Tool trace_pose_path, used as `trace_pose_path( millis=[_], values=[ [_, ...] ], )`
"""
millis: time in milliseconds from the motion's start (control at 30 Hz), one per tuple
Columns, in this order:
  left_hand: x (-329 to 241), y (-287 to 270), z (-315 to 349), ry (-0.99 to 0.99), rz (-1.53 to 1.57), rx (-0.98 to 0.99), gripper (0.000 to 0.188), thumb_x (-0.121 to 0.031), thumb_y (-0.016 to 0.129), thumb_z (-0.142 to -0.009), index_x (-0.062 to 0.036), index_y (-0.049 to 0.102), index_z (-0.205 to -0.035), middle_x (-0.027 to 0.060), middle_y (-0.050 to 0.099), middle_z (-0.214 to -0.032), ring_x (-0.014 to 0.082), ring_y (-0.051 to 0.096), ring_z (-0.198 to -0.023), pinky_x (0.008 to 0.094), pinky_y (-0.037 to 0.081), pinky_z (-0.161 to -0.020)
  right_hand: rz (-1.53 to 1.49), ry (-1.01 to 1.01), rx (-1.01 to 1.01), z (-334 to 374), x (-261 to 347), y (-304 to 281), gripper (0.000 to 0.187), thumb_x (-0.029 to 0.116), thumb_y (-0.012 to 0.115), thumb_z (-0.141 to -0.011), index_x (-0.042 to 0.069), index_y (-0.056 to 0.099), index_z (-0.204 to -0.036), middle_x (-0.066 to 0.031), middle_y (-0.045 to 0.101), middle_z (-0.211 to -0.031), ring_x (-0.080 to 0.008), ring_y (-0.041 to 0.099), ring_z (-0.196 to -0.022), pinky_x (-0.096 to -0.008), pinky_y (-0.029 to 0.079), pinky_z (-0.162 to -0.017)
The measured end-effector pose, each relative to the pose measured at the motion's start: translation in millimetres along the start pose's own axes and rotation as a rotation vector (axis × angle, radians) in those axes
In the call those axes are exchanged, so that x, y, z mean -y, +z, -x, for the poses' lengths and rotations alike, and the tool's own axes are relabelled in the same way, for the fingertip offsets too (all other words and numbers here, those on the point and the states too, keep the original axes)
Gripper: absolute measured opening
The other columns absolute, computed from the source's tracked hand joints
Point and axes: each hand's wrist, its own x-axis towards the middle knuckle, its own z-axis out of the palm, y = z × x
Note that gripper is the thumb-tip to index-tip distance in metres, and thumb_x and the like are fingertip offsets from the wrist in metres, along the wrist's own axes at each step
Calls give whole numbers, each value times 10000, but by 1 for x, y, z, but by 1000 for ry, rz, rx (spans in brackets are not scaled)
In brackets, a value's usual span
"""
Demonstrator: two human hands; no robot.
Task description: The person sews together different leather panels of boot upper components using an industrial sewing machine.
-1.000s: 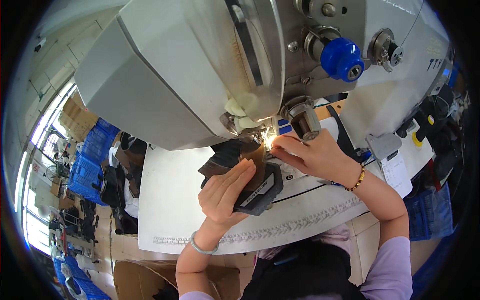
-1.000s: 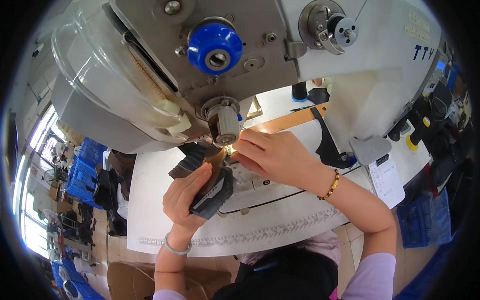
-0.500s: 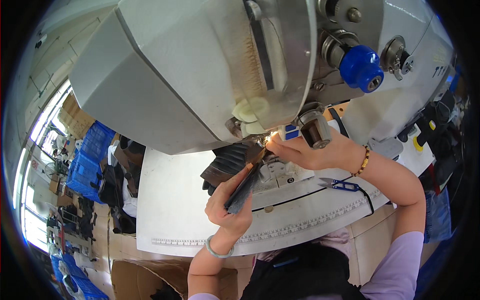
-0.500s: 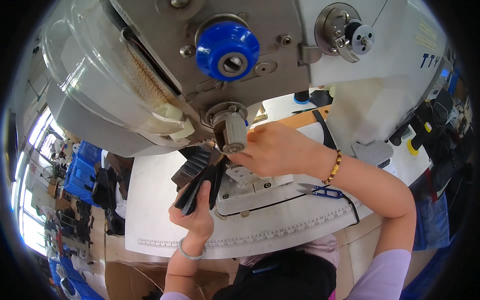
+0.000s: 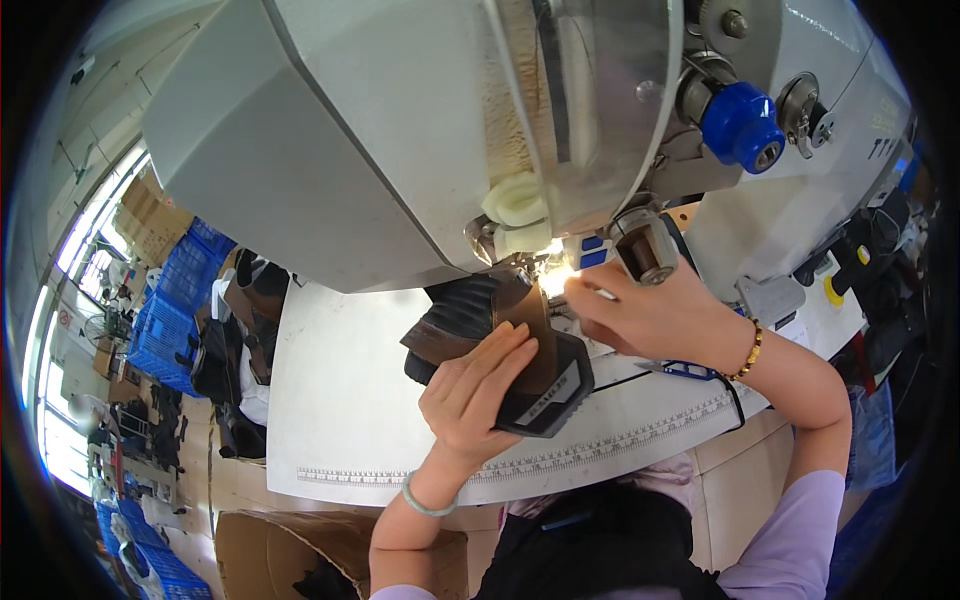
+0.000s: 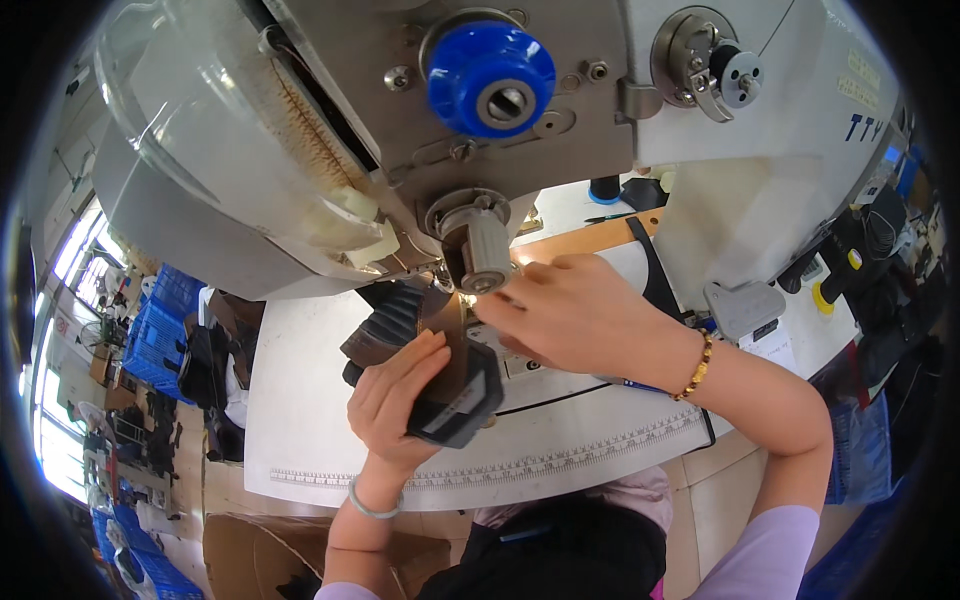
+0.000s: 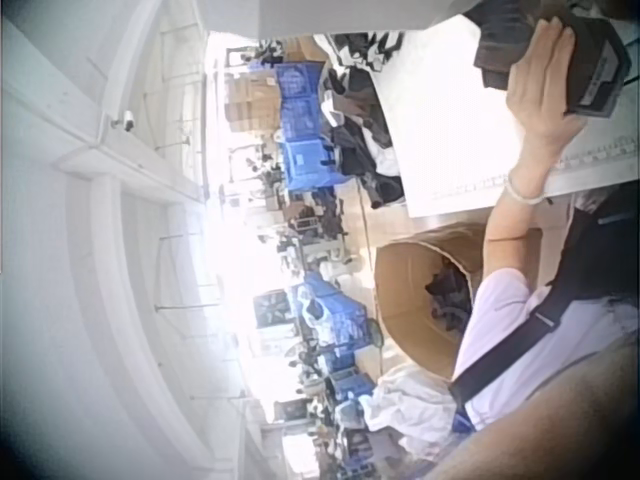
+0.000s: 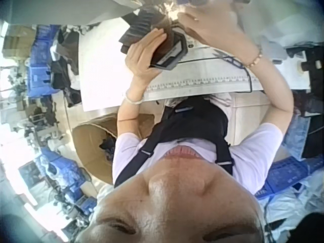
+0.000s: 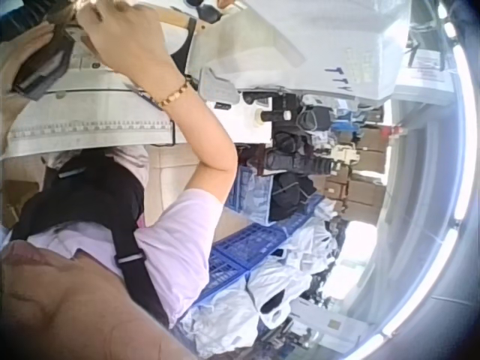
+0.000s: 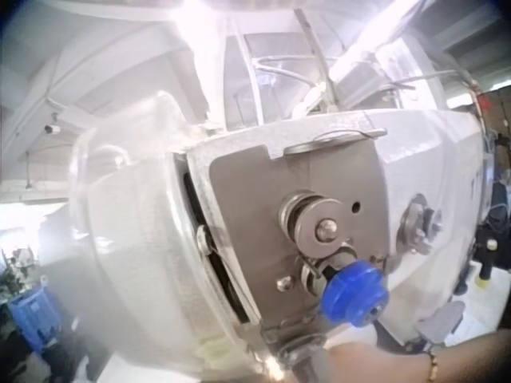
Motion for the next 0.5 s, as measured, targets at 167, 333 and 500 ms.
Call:
trace_pose_path(
  millis=[167,333,500],
  values=[
    [-1,-7,-4,214,-163,192,367,-87,601,-629,-22,649,-988,89,638,-1025,212,628,-925,244,474,-691,60,131,20,16,5,-1,242,177,634,-718,89,543,-924,-4,541,-693,-136,588,-619,-265,450,-498],
    [-10,-10,-11,328,-293,249,370,-56,540,-651,7,635,-1003,125,628,-1017,225,621,-942,239,474,-687,65,72,-61,6,5,9,214,162,632,-730,87,548,-912,-18,538,-657,-165,554,-487,-266,423,-428],
    [-8,-14,-13,347,-325,309,379,-72,522,-654,21,628,-1006,141,621,-1017,230,615,-943,233,464,-637,-713,729,65,16,23,11,213,261,565,-853,51,563,-886,-18,530,-593,-106,513,-423,-242,390,-378]
  ],
)
